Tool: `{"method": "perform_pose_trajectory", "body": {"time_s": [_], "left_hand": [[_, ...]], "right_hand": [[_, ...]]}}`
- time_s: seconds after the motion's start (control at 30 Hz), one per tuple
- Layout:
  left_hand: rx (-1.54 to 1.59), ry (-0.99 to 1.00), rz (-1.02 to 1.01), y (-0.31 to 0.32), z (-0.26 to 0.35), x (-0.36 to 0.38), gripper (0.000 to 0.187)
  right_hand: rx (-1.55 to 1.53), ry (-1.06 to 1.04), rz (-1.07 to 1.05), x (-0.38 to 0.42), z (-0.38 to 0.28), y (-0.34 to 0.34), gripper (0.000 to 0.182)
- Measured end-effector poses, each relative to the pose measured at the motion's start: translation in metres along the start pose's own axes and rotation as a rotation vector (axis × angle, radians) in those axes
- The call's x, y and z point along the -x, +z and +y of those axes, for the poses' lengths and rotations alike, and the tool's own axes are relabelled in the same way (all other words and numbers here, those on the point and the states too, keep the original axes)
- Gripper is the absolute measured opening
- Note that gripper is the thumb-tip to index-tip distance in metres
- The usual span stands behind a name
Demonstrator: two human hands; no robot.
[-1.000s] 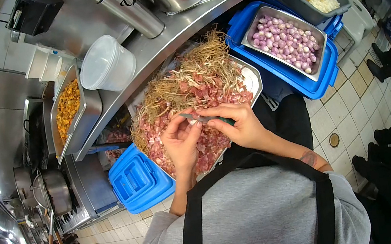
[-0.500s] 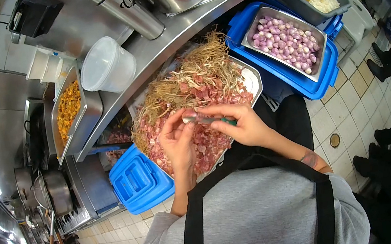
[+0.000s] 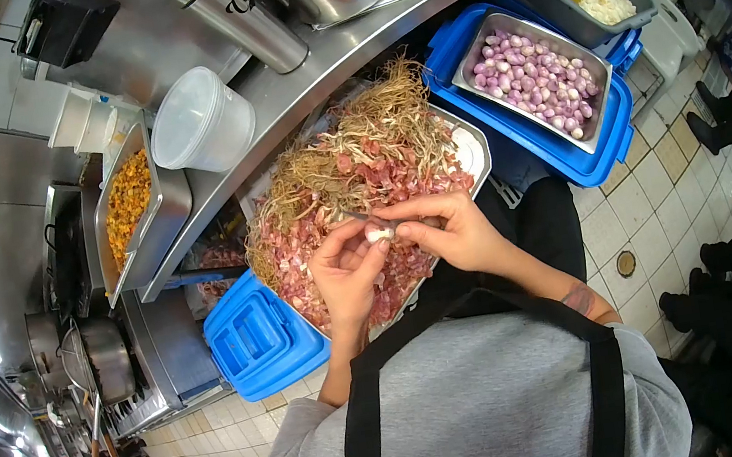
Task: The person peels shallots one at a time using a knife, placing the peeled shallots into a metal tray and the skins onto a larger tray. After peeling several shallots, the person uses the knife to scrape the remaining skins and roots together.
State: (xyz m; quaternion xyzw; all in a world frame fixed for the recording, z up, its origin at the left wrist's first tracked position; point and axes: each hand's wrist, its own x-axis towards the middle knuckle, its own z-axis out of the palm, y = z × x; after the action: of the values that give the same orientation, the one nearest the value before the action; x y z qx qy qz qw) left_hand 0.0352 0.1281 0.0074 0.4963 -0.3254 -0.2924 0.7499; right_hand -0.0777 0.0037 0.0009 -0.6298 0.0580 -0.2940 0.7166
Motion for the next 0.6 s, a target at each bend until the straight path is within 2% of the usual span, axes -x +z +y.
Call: {"method": "perform_pose_trajectory", "body": {"time_s": [0.1, 0.23, 0.27, 0.37, 0.4, 0.6], "left_hand": [[0.081, -0.078, 0.015, 0.0, 0.001, 0.0, 0.038], [0.258, -0.13, 0.012, 0.004, 0.009, -0.008, 0.037], [0.29, -0.142, 0.012, 0.004, 0.01, -0.009, 0.037], [0.255, -0.146, 0.09, 0.002, 0.006, -0.008, 0.04], [0.254, -0.149, 0.071, 0.001, 0.006, -0.008, 0.039], [0.182, -0.143, 0.04, 0.001, 0.007, -0.005, 0.036]], "right_hand": [[-0.283, 0.367, -0.025, 0.0, -0.005, -0.012, 0.027], [0.002, 0.201, 0.241, -0.004, 0.006, -0.013, 0.028], [0.103, 0.101, 0.265, -0.004, 0.012, -0.013, 0.029], [0.186, -0.043, 0.11, -0.002, 0.002, -0.007, 0.031], [0.176, 0.137, -0.008, 0.0, -0.017, -0.007, 0.034], [0.24, -0.127, -0.056, 0.0, -0.018, -0.001, 0.038]]}}
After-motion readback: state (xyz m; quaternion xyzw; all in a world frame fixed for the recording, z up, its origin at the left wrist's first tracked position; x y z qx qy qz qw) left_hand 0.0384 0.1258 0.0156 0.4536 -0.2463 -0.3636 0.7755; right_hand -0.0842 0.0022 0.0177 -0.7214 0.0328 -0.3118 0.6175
